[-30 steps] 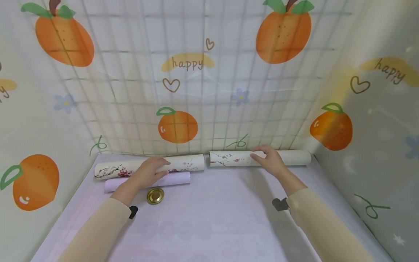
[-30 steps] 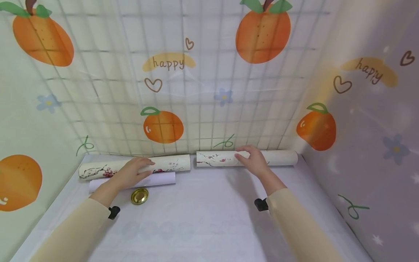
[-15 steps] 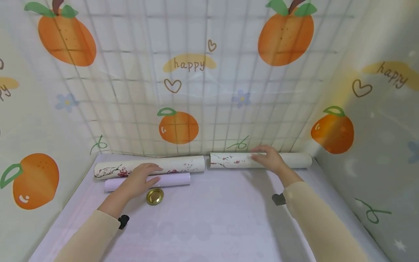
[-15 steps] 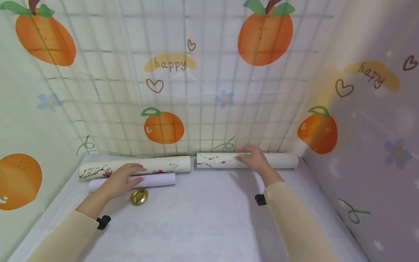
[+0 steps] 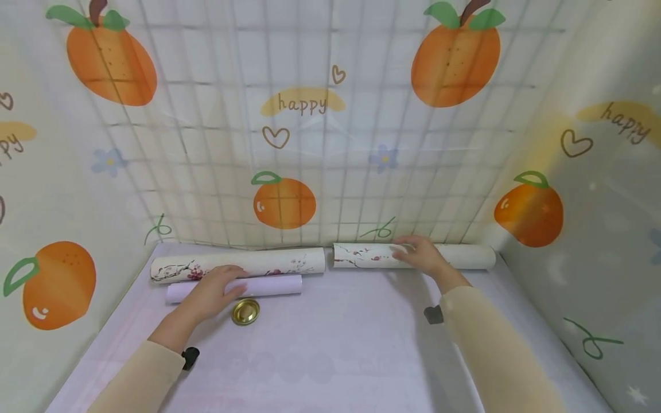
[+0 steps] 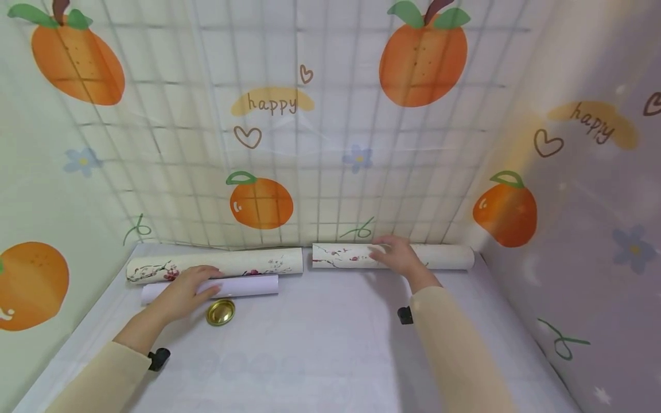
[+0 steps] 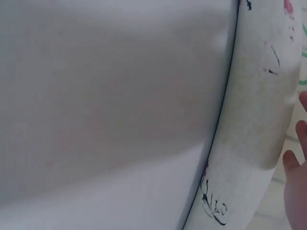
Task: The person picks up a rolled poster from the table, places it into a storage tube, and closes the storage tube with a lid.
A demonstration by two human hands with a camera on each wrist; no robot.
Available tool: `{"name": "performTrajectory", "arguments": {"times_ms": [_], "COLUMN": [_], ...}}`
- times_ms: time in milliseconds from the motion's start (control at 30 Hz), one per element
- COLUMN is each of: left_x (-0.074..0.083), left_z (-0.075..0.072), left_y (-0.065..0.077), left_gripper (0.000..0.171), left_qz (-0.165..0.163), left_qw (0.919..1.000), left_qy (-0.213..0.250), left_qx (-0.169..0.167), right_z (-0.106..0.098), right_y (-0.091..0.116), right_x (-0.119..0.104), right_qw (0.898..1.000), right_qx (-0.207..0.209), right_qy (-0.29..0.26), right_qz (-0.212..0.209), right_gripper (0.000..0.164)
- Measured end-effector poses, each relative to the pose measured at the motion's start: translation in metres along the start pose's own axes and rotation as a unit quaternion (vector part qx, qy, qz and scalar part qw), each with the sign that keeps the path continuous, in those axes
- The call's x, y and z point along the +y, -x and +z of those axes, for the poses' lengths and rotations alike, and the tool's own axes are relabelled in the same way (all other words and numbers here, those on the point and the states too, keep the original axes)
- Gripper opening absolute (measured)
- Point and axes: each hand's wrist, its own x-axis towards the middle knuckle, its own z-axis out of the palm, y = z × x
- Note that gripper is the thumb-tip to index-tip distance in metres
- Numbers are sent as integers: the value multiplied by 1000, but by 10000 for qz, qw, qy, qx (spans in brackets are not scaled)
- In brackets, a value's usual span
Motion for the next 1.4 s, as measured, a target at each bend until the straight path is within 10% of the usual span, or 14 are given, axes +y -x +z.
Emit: {"name": "performTrajectory", "arguments": {"times_ms": [500,1400], "left_x": [-9,-23], "left_z": [5,11], "left_y": [7,-2], "left_gripper": [32,32], "left_qz": [-94,196], "left_qw": [9992,9972], "left_qy": [107,-550], "left_qx": [-373,-478], "right_z": [10,26], "right_y": [-9,-7], "right_x": [1,-11], "right_qw": [9894,9751], "right_qx": [-283,-586], "right_qy": [1403,2084], "right_qz": [-253,-487], "right_gripper": [39,72]}}
